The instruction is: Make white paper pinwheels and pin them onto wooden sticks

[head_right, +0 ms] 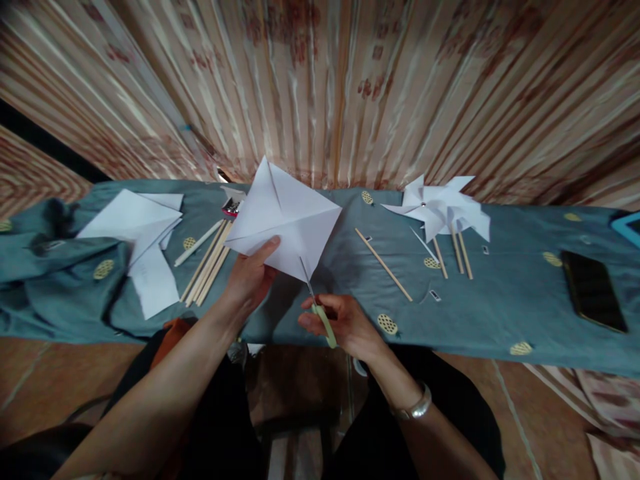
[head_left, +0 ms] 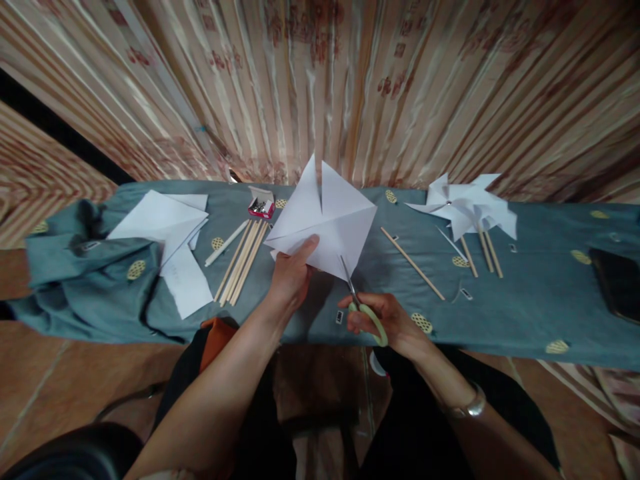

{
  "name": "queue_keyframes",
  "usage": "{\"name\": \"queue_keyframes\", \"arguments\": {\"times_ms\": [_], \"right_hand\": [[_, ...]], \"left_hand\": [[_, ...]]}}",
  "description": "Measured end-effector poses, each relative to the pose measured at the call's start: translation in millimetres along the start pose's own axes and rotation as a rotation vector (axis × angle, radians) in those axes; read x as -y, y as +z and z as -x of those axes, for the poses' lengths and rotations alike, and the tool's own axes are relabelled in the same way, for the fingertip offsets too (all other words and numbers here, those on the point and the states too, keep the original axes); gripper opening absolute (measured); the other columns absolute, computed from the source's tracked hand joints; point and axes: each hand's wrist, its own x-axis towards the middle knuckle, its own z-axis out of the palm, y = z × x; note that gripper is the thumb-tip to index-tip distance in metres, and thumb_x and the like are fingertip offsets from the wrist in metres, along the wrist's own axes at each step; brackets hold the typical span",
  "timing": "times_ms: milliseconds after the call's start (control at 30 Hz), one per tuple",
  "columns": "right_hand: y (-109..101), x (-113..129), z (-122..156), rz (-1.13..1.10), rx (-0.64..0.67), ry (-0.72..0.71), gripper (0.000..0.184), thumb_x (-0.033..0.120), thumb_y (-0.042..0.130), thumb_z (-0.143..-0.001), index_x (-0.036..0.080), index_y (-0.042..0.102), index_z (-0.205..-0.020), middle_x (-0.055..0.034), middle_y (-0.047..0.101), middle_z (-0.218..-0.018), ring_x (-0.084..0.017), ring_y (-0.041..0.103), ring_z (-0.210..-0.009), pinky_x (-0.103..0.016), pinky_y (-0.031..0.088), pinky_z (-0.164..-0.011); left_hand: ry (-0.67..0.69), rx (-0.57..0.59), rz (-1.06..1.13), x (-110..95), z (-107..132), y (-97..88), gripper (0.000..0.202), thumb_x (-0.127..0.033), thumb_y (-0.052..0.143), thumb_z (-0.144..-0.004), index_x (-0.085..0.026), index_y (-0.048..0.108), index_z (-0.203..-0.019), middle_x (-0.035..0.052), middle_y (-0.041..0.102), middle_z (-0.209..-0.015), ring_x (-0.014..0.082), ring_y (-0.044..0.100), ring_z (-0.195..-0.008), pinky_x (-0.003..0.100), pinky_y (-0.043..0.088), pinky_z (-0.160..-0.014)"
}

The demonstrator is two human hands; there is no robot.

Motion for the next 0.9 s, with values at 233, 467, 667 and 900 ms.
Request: {"name": "queue_keyframes", "arguments": {"times_ms": [233,467,667,900], "right_hand": [[2.6,1.6,-0.7,-0.035,-0.032,0.008,0.051,0.056,0.085,-0.053,0.015,0.069,-0.078,0.0029,0.058,-0.054,-0.009,0.05,-0.049,-0.022,0.04,-0.048],[2.7,2.4,-2.6,-0.076,-0.039,0.065,0.05,0.05,0.088,-0.048,0.016,0.069,-0.078,0.0039,0.058,-0.053,-0.009,0.052,-0.048,-0.023,0.043,-0.048],[2.4,-1.5,-4.7,-0.099,-0.06,0.073,0.049,0.048,0.089,-0.046,0.016,0.068,-0.077,0.0046,0.058,-0.053,-0.009,0.052,-0.047,-0.024,0.043,-0.048],[3.8,0.7,-4.4,-0.083,-0.067,0.046,0.052,0.054,0.088,-0.046,0.016,0.068,-0.076,0.004,0.059,-0.052,-0.009,0.051,-0.045,-0.024,0.042,-0.046]], "left_hand": [[-0.008,-0.021,-0.011,-1.9,1.1,0.2,0.029,-0.013,0.074,-0.07,-0.016,0.069,-0.098,0.0059,0.076,-0.097,0.0204,0.071,-0.092,0.03,0.056,-0.082],[-0.006,-0.025,-0.001,-2.7,0.0,-0.3,0.025,-0.012,0.074,-0.07,-0.016,0.069,-0.094,0.0061,0.076,-0.096,0.0197,0.071,-0.089,0.03,0.056,-0.082],[0.001,-0.029,-0.014,-2.4,-0.2,-0.9,0.027,-0.012,0.073,-0.07,-0.015,0.069,-0.097,0.0057,0.076,-0.094,0.0183,0.07,-0.083,0.029,0.056,-0.077],[-0.001,-0.023,0.004,-2.2,1.4,0.2,0.029,-0.012,0.075,-0.069,-0.016,0.069,-0.097,0.0063,0.076,-0.097,0.0211,0.071,-0.094,0.033,0.055,-0.087]]}}
